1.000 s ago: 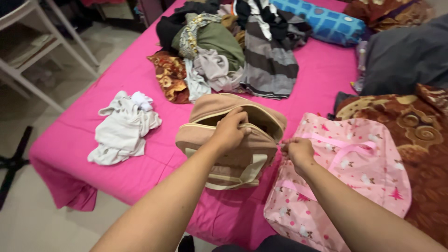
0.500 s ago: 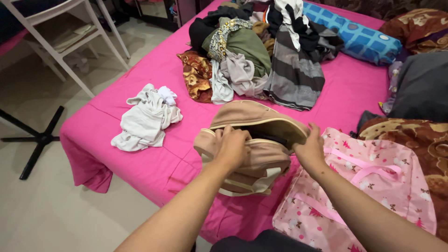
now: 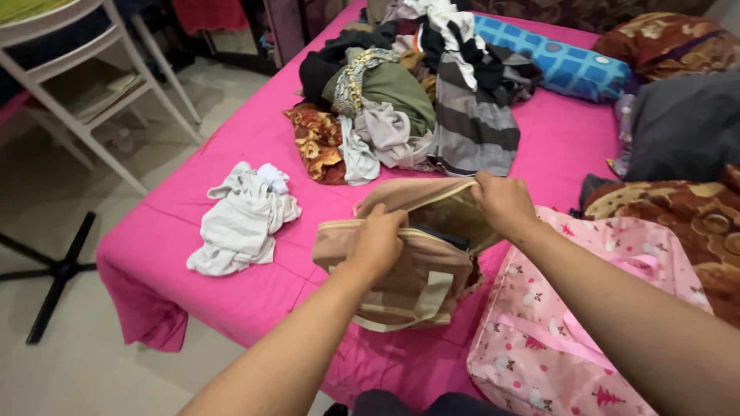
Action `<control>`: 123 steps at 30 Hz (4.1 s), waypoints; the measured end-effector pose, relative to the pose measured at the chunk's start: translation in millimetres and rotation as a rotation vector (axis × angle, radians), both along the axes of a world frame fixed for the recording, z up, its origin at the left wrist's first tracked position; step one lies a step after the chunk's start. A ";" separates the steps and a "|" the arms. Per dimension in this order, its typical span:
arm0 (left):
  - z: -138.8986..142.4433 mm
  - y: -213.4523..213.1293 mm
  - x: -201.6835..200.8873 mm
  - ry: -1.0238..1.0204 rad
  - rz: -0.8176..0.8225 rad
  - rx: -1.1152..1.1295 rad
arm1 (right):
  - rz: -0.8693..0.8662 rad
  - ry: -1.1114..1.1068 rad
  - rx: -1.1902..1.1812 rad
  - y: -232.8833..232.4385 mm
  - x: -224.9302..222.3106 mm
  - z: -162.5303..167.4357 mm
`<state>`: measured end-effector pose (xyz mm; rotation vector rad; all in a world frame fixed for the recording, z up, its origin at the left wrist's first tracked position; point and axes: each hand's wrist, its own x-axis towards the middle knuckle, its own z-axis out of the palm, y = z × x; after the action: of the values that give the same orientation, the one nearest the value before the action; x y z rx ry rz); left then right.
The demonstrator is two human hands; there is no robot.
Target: The person opens two bags on a bed, pulls a keyboard out of one bag and carries it to a desk, untangles a clothes hanger, then removes a black mesh pouch from a bag and places it on a small shelf next to the desk.
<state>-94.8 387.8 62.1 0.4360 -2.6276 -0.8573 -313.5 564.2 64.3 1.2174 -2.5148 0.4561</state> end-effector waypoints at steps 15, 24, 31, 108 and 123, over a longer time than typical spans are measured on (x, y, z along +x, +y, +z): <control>19.8 -91.4 -94.9 0.295 -0.275 -0.183 | -0.574 -0.254 -0.247 82.6 33.9 18.1; -39.4 -74.7 -111.6 0.226 -0.362 -0.191 | -0.759 -0.311 -0.252 128.0 65.3 -13.1; -70.2 -52.8 -68.5 0.009 -0.376 -0.132 | -0.431 -0.116 -0.224 130.2 82.0 -10.8; -59.9 96.4 -122.8 0.043 0.113 0.585 | -0.169 -0.750 -0.909 212.7 -9.4 127.5; -53.6 88.6 -155.9 -0.178 0.013 1.373 | -0.091 -0.987 -1.415 320.0 -21.6 131.4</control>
<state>-250.8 476.4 8.5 0.8265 -1.7228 -2.5928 -335.1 884.2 195.7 0.2375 -1.7554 2.6186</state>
